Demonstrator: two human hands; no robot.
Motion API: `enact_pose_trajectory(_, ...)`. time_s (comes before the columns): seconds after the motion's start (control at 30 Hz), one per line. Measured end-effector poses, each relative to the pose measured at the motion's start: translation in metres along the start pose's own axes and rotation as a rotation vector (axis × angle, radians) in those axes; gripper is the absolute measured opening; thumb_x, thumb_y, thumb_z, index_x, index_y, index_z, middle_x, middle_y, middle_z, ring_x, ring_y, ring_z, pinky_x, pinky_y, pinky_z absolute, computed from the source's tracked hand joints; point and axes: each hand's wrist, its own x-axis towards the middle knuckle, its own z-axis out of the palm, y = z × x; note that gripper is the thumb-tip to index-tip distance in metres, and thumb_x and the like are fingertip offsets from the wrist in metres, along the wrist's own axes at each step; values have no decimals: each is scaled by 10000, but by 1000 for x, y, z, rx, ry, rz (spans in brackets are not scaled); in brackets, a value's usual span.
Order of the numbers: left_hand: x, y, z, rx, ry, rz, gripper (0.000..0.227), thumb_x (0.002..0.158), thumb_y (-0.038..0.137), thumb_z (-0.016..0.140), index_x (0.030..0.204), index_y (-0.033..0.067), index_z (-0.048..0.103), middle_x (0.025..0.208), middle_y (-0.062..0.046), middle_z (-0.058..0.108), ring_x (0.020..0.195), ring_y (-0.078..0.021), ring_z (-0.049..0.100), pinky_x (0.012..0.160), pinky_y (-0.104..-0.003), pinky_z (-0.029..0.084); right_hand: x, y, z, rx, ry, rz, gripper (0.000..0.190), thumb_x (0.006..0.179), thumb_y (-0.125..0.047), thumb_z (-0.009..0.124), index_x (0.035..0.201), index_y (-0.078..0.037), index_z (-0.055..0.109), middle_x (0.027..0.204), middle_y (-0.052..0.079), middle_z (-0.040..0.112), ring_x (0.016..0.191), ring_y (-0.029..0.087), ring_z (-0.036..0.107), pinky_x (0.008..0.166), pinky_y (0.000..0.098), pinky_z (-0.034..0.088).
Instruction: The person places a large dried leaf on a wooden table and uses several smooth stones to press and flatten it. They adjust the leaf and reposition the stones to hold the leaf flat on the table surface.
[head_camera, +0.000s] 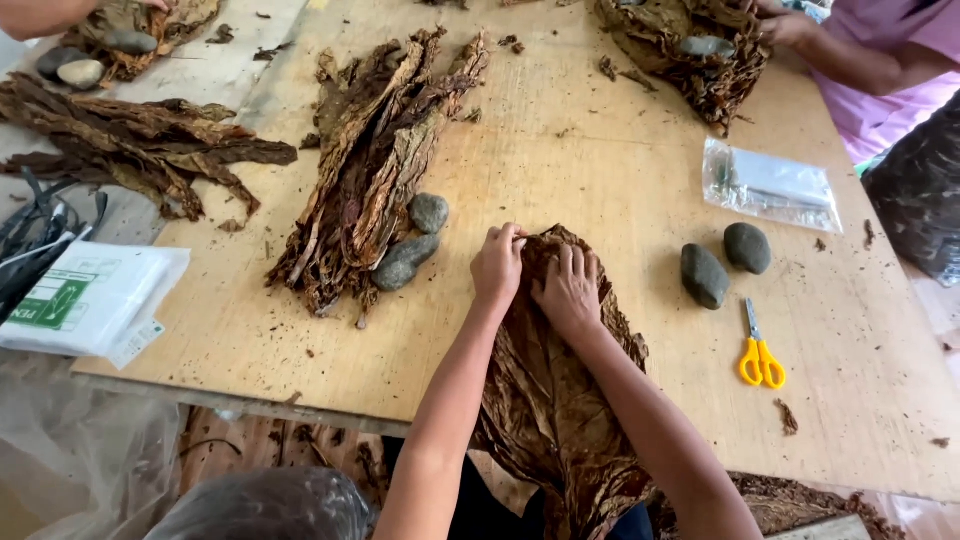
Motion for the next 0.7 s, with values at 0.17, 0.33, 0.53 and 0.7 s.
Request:
enact_pose_trajectory(0.17,9,-15,4,43,20,70,119,1036,362,572,1098,261,582,1016,-14,588,829,-367,742,758,-514,624,16,17,-32,166,-343,43,712,948,-599,500,1469,-114,498,1490,161,465,1420,325,405,1206,491,298)
enact_pose_trajectory(0.33,5,-30,5,54,39,117,246,1002,451,607,1094,224,584,975,-45,618,818,-412,738,719,-551,612,4,19,-29,258,-288,51,749,948,-597,575,1495,-111,415,1452,172,457,1386,359,415,1188,525,306)
enact_pose_trajectory(0.53,15,-42,9,168,127,132,282,950,543,624,1078,305,545,938,12,590,739,-401,733,692,-550,619,6,20,-24,246,-297,62,722,994,-679,455,1431,-106,497,1488,150,418,1437,338,352,1230,493,235)
enact_pose_trajectory(0.7,40,-22,22,149,-60,-132,659,991,733,326,825,176,636,681,-7,602,531,-221,672,482,-283,560,9,11,-35,182,-407,82,699,1064,-637,304,1581,-178,408,1641,126,370,1527,370,265,1243,581,151)
